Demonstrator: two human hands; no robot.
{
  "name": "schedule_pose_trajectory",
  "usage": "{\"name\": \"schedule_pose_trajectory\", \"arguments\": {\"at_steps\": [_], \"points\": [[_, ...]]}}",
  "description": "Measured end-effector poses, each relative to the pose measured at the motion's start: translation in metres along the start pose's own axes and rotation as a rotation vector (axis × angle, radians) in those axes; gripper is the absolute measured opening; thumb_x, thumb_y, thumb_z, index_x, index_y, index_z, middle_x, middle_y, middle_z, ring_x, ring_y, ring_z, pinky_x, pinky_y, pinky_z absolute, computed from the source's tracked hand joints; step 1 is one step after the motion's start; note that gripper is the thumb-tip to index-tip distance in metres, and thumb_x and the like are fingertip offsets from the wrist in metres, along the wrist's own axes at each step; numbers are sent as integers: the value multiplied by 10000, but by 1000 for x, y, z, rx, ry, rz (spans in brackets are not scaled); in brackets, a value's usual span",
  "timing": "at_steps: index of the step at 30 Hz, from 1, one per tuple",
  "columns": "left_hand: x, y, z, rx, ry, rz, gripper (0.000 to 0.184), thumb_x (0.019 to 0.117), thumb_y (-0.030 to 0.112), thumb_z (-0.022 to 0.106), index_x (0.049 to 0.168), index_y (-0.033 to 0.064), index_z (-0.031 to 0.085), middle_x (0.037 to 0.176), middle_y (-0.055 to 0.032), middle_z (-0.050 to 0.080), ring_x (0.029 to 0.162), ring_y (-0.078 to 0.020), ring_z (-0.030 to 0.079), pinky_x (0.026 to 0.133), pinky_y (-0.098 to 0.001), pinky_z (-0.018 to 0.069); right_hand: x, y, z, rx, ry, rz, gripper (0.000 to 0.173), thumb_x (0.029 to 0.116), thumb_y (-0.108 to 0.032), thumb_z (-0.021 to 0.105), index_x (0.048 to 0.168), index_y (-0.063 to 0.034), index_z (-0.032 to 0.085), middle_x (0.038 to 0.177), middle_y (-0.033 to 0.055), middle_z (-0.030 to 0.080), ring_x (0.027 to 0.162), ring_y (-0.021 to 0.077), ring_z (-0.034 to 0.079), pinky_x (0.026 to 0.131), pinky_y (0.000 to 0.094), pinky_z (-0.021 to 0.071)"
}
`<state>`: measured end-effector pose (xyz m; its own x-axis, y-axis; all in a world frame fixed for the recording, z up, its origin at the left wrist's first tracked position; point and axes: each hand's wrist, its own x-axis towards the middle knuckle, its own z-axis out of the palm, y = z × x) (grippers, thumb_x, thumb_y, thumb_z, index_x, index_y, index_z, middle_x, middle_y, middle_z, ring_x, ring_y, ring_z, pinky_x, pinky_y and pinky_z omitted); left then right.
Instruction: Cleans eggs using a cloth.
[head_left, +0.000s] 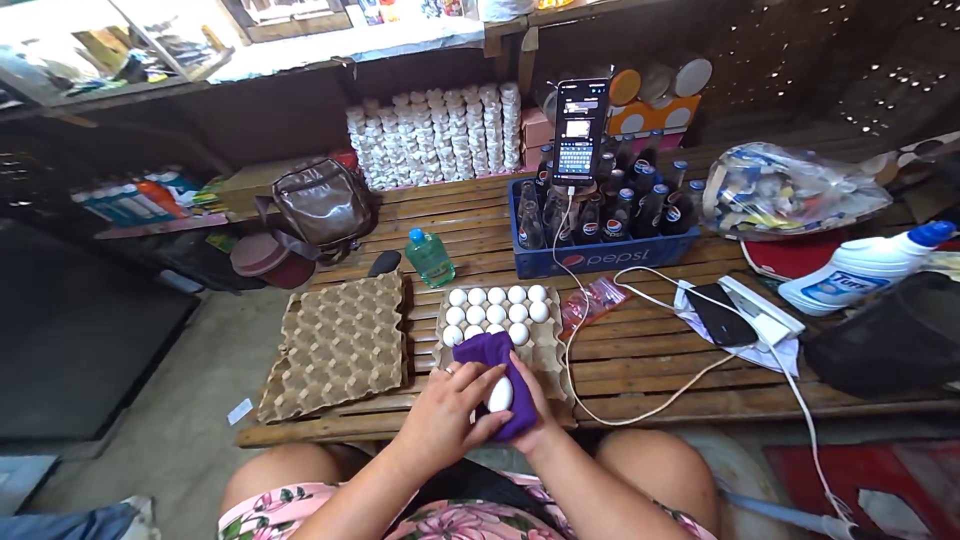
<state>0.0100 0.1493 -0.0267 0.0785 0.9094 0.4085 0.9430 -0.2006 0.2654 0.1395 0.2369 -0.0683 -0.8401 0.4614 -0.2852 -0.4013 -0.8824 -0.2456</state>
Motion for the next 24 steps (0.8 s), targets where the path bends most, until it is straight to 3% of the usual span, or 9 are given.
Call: {"name": "schedule_pose_trajectory", "arguments": {"at_steps": [5,8,12,14,17,24], "points": [[0,-1,-4,-17,8,-11,550,983,583,528,1322,173,671,1144,-72,701,1021,-234,672,841,-433,563,-2,-1,0,-22,-91,9,473,1072,-454,315,1272,-124,589,1128,85,716,1049,185,697,903,387,585],[3,-8,-7,20,51,-42,516,967,533,588,1332,176,662,1174,-85,687,1053,-243,667,860,-438,566,-4,1,-2,-48,-140,31,442,1000,-466,513,1280,-133,589,1135,76,713,1054,180,692,899,388,585],[4,-15,-8,63,97,-89,493,948,518,622,1320,199,668,1197,-88,682,1046,-253,669,833,-451,564,-4,2,-3,-42,-139,59,604,849,-510,747,1296,-136,588,1137,76,713,1055,186,695,903,388,585],[3,-15,-5,73,110,-105,486,929,507,648,1305,201,677,1198,-88,682,1052,-258,670,839,-460,563,-4,3,-4,-44,-117,43,611,861,-476,748,1328,-138,546,1144,85,704,1056,196,693,901,395,585],[2,-11,-2,55,103,-105,465,904,453,693,1280,179,689,1185,-92,681,1049,-263,671,849,-456,567,-1,6,-6,-78,-69,-26,516,960,-366,636,1387,-136,462,1146,95,690,1041,199,691,883,398,588],[-2,-7,-4,-62,-30,-63,465,923,404,686,1324,169,669,1217,-83,681,1054,-228,686,847,-438,587,0,4,-2,-182,80,-143,413,1052,-296,468,1410,-94,429,1125,98,685,1020,174,690,878,372,588]]}}
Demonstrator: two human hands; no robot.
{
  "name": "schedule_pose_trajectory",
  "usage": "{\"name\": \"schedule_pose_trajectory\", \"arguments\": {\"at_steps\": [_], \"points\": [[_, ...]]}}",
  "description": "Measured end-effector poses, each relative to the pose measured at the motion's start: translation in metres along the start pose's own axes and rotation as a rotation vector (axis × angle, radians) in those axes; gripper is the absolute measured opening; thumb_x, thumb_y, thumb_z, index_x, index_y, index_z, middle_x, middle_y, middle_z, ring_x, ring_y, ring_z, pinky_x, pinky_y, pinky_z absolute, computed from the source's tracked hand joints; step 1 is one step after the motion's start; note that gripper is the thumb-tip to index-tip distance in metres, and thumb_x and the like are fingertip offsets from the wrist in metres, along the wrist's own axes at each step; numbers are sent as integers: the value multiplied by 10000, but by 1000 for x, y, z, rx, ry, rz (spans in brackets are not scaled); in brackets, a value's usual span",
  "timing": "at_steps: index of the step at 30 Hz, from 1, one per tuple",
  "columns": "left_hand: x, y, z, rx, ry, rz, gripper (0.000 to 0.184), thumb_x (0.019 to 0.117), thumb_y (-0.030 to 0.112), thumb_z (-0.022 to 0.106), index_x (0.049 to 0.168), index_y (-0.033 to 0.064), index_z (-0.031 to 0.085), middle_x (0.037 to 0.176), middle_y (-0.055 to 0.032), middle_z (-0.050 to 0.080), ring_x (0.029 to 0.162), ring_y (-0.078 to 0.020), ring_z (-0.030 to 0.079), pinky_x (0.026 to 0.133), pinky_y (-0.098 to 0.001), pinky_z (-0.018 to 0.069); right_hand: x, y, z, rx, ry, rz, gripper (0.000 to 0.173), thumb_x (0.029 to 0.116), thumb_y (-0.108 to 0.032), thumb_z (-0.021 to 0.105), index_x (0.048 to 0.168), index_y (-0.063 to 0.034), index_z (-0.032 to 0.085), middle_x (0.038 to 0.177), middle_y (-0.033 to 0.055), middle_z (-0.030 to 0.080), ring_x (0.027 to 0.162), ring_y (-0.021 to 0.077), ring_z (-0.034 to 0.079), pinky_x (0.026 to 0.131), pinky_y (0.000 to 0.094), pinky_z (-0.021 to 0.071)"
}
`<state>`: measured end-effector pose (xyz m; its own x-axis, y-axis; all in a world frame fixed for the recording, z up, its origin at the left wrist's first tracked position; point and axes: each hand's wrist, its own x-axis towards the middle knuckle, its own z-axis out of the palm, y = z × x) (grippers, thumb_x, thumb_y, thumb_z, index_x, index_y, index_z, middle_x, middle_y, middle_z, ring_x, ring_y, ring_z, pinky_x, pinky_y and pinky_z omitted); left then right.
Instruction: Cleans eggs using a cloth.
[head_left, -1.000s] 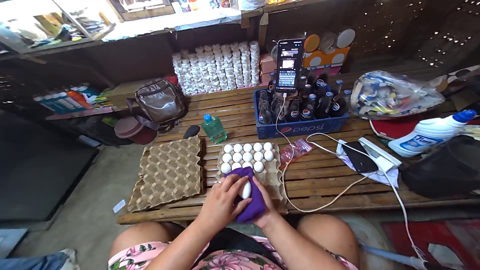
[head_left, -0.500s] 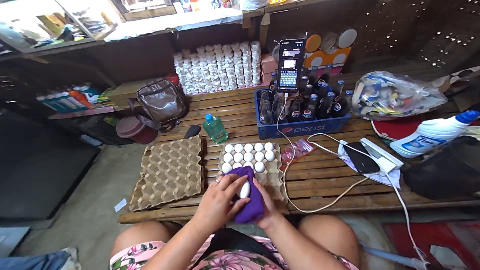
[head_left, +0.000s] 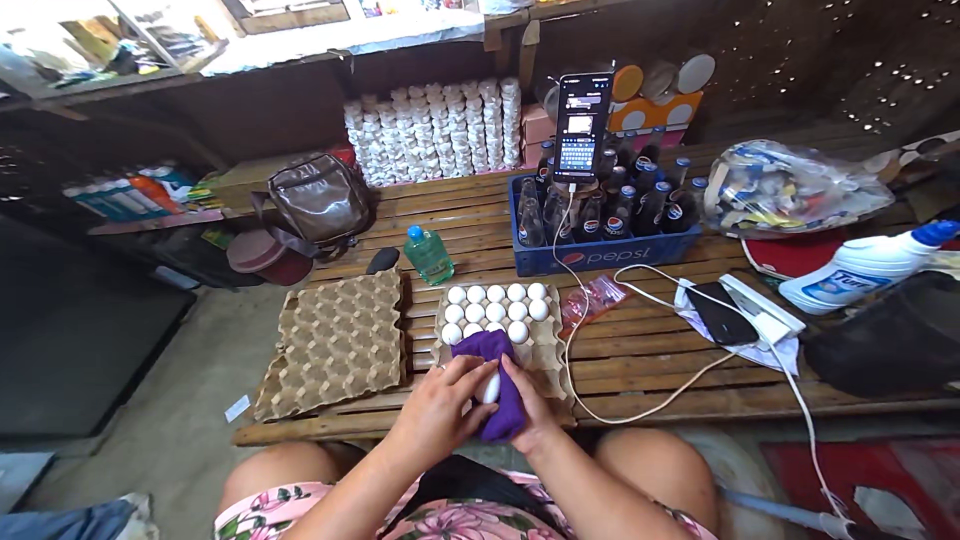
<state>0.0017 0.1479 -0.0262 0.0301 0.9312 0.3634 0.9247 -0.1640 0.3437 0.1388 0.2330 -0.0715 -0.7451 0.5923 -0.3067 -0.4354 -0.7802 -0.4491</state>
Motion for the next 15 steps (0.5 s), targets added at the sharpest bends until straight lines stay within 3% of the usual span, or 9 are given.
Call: {"name": "schedule_pose_trajectory", "arguments": {"at_steps": [6,11,15], "points": [[-1,3,-6,-93,-17,47,483,983,410,619,1379,134,604,1266,-91,667,994,-194,695,814,-402,595,2,-1,-2,54,-14,46,388,1073,-328,415,1388,-109,471,1137,105,685,1030,190,686,878,383,585],[0,1,-4,-59,-20,29,479,973,450,624,1355,160,623,1349,-86,637,1138,-218,670,893,-428,583,1,-4,3,162,-100,147,436,1075,-439,335,1226,-124,597,1054,85,715,965,182,703,827,368,594],[1,1,-1,-23,28,40,451,961,442,638,1318,168,656,1249,-91,662,1106,-214,666,881,-401,581,1,-4,2,164,-128,150,436,1069,-444,351,1221,-122,602,1055,87,714,965,179,702,829,365,594]]}}
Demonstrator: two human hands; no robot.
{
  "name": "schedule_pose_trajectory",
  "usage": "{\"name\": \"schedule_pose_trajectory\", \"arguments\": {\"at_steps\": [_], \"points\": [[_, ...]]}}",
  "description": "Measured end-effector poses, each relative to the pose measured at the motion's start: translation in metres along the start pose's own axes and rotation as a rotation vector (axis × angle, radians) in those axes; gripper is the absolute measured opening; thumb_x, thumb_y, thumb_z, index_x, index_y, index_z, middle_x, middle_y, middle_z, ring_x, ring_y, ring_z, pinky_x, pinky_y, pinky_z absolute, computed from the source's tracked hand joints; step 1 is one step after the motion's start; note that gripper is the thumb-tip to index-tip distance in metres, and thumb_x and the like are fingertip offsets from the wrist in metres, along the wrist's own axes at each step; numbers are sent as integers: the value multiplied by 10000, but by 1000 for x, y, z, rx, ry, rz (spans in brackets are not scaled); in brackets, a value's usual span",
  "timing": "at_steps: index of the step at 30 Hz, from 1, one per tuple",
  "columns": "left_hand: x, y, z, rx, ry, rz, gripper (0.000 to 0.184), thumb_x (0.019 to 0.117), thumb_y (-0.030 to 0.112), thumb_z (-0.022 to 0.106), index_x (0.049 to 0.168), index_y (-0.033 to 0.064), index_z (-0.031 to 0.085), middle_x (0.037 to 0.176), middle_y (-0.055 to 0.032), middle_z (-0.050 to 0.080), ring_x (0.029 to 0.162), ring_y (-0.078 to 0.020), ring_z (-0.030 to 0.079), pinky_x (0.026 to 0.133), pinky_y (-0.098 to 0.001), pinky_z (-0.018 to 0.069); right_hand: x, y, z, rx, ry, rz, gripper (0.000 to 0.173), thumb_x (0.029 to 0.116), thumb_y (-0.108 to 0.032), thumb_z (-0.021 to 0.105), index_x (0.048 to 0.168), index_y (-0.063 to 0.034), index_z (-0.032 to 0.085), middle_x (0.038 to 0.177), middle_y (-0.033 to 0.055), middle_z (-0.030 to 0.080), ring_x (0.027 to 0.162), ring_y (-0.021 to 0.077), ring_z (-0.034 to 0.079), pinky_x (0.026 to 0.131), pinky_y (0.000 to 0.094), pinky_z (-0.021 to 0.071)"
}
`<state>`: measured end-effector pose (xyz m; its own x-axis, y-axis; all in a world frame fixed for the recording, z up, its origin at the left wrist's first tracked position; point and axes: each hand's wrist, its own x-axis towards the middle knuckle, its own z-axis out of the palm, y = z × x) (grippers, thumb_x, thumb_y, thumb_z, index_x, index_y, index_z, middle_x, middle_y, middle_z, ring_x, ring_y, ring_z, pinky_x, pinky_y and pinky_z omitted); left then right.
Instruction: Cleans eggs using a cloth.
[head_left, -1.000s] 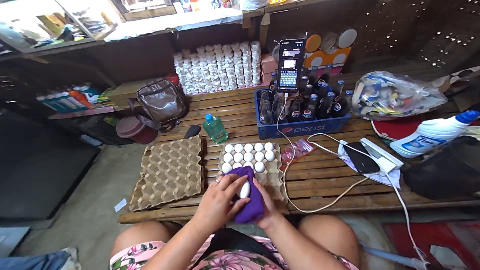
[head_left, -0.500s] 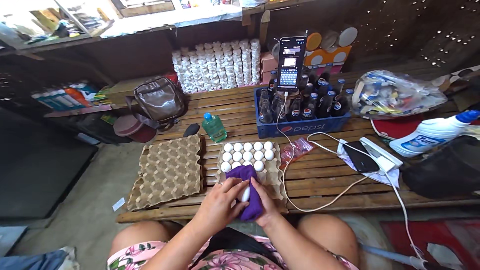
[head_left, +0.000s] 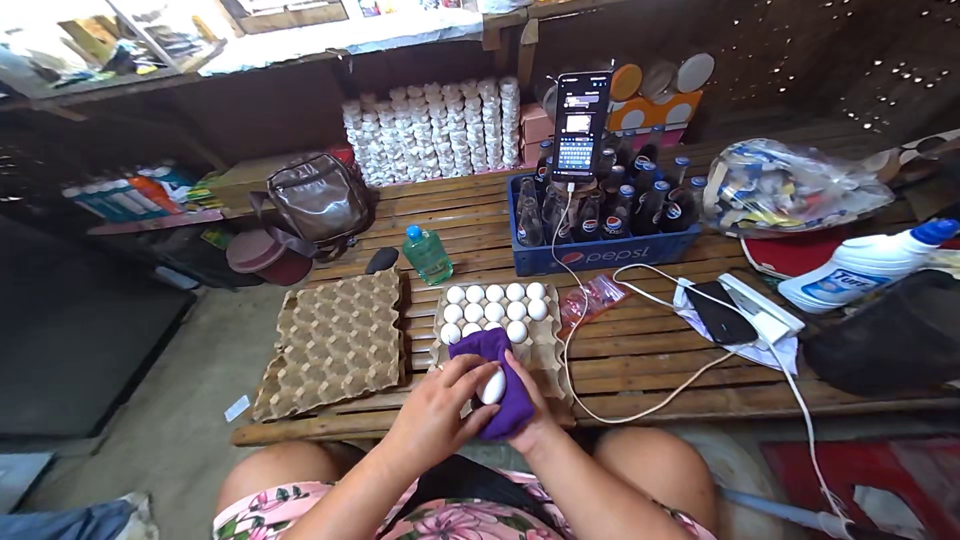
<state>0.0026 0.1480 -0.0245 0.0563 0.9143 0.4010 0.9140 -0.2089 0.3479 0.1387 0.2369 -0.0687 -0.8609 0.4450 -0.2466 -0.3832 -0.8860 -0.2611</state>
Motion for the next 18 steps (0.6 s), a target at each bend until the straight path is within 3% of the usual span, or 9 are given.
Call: {"name": "schedule_pose_trajectory", "arguments": {"at_steps": [2,7,10,13,15,18], "points": [[0,1,-1,-10,-2,0,459,973,457,616,1316,155,660,1208,-88,679,1054,-201,683,849,-391,590,0,0,-1,6,-7,8,414,1057,-436,394,1233,-121,598,1066,91,711,977,186,700,837,372,592],[0,3,-7,-95,-29,-66,478,1038,485,487,1286,109,647,1023,-79,700,761,-172,668,655,-374,583,-3,2,-2,-15,-39,4,386,1031,-423,469,1227,-115,594,1054,88,715,978,183,703,854,379,594],[0,2,-9,-112,-11,-99,462,1051,488,464,1238,122,673,1097,-74,705,860,-162,693,724,-365,598,-4,2,-2,-14,-55,19,407,1008,-435,520,1251,-115,589,1086,89,710,1013,185,695,883,384,584],[0,-1,-8,-99,67,-121,429,1051,443,489,1297,127,644,1179,-100,674,880,-163,683,714,-345,593,-2,4,-3,0,-102,11,457,954,-447,625,1276,-127,573,1103,89,702,1023,188,691,888,377,582],[2,-3,-7,-68,173,-101,366,1043,379,539,1281,121,646,1140,-107,669,810,-139,660,674,-298,578,-2,4,-3,-10,-126,5,495,920,-464,676,1273,-130,586,1098,86,709,1004,186,698,865,366,589],[2,-5,-7,-15,248,-36,215,1029,268,582,1160,137,692,1080,-78,678,888,-121,672,750,-263,583,-3,4,-4,-37,-124,12,514,932,-486,650,1290,-125,573,1101,94,706,998,193,698,857,361,590]]}}
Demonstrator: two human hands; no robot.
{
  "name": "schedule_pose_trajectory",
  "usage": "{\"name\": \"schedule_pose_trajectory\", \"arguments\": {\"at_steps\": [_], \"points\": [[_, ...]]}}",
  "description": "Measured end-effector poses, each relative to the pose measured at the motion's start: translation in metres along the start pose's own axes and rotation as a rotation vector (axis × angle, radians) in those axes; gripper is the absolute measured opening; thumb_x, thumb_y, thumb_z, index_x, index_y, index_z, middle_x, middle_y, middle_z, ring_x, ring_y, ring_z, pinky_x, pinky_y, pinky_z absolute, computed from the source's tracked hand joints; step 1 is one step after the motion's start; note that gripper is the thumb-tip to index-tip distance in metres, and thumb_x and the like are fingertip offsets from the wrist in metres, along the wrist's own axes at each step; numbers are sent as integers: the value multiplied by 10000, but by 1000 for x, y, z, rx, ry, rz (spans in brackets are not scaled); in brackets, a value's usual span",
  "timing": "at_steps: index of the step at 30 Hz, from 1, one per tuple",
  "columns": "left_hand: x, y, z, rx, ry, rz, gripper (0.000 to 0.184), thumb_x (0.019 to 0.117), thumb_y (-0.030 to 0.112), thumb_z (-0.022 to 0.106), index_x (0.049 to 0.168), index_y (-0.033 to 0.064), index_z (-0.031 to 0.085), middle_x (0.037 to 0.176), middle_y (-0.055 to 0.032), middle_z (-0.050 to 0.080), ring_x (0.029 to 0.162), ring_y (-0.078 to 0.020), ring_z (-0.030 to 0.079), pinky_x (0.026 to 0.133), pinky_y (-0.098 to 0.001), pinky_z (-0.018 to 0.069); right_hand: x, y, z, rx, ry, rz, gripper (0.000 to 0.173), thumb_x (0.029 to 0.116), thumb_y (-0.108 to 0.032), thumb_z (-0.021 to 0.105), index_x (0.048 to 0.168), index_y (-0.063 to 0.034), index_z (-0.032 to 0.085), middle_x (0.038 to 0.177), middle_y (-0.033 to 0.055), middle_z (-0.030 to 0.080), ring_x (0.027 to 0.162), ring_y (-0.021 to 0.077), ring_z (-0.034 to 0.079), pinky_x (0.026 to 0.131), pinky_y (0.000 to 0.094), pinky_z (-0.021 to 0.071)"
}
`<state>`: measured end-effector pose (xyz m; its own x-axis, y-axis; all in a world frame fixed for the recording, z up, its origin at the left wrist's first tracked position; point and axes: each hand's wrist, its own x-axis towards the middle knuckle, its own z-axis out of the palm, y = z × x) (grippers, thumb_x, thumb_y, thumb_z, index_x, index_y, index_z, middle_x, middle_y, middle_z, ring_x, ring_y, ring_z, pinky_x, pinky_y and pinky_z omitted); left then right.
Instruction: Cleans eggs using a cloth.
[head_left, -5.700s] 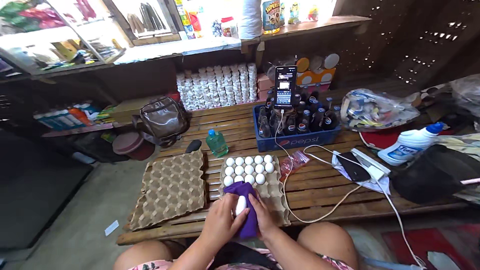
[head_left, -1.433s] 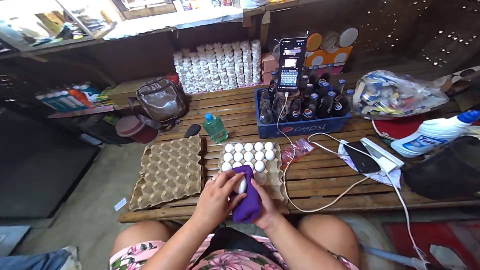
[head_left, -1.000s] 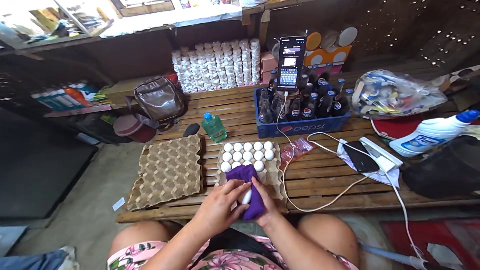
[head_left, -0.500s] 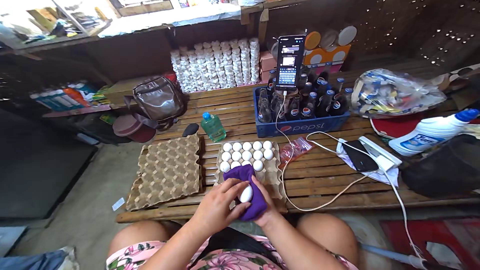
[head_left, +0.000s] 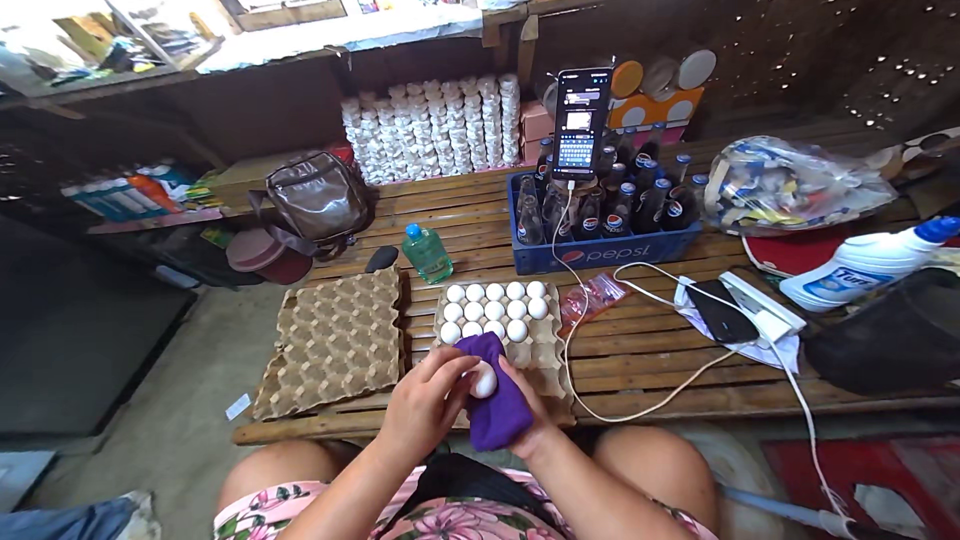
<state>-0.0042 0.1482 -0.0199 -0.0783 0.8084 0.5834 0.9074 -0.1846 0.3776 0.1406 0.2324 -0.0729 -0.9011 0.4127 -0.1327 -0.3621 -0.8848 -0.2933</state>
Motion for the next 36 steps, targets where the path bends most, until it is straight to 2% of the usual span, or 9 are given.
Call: {"name": "schedule_pose_trajectory", "arguments": {"at_steps": [3,8,12,16,19,25,30,34,36], "points": [[-1,1,3,35,-16,25,214,1023,275,578,1127,158,725,1110,-61,700,930,-133,692,765,-288,593,0,-2,2,33,30,20,435,981,-468,563,1240,-121,603,1069,89,714,975,183,701,841,354,593],[-2,3,4,106,-141,-27,440,973,453,607,1266,137,693,1250,-93,690,981,-229,719,735,-415,605,1,-2,2,18,112,-6,420,1054,-421,416,1328,-130,543,1166,91,687,1075,189,674,905,386,575],[-4,6,7,99,-192,-41,496,936,450,651,1289,103,682,1236,-100,691,882,-221,718,687,-396,608,0,-1,2,11,150,-11,407,1056,-412,416,1326,-130,531,1141,93,689,1044,192,682,880,393,582],[-8,11,10,40,-206,-3,515,930,461,658,1307,110,669,1248,-92,690,995,-202,722,738,-380,618,-1,-2,2,11,138,-16,396,1057,-416,408,1270,-119,562,1094,89,705,1006,185,695,859,381,590],[-6,10,8,4,-230,-18,515,944,483,646,1313,123,666,1248,-84,683,958,-187,714,724,-369,612,0,-2,1,13,119,-23,407,1048,-425,422,1271,-116,565,1096,92,706,1006,188,697,861,383,590],[-2,7,8,50,-235,-62,488,953,465,634,1367,208,644,1232,-71,674,1078,-216,679,848,-413,592,1,-3,3,41,127,9,442,1049,-462,392,1261,-123,581,1101,89,705,1009,189,694,855,382,589],[-1,5,9,72,-221,-95,481,946,365,641,1388,177,621,1270,-109,649,1092,-253,674,846,-434,595,0,-2,2,-13,154,-13,438,1023,-419,497,1357,-136,509,1164,94,685,1064,199,678,895,405,580],[-4,6,11,37,-219,-128,469,985,412,585,1373,153,629,1268,-121,652,1089,-252,675,858,-430,590,-1,-1,5,-112,227,-95,512,1027,-313,527,1477,-131,365,1196,101,662,1079,186,670,918,389,573],[-4,7,11,7,-208,-138,445,994,418,585,1344,153,651,1257,-116,659,1100,-244,670,877,-423,584,-2,0,9,-158,253,-137,490,1036,-267,518,1472,-106,366,1178,98,667,1061,169,675,917,369,573]]}}
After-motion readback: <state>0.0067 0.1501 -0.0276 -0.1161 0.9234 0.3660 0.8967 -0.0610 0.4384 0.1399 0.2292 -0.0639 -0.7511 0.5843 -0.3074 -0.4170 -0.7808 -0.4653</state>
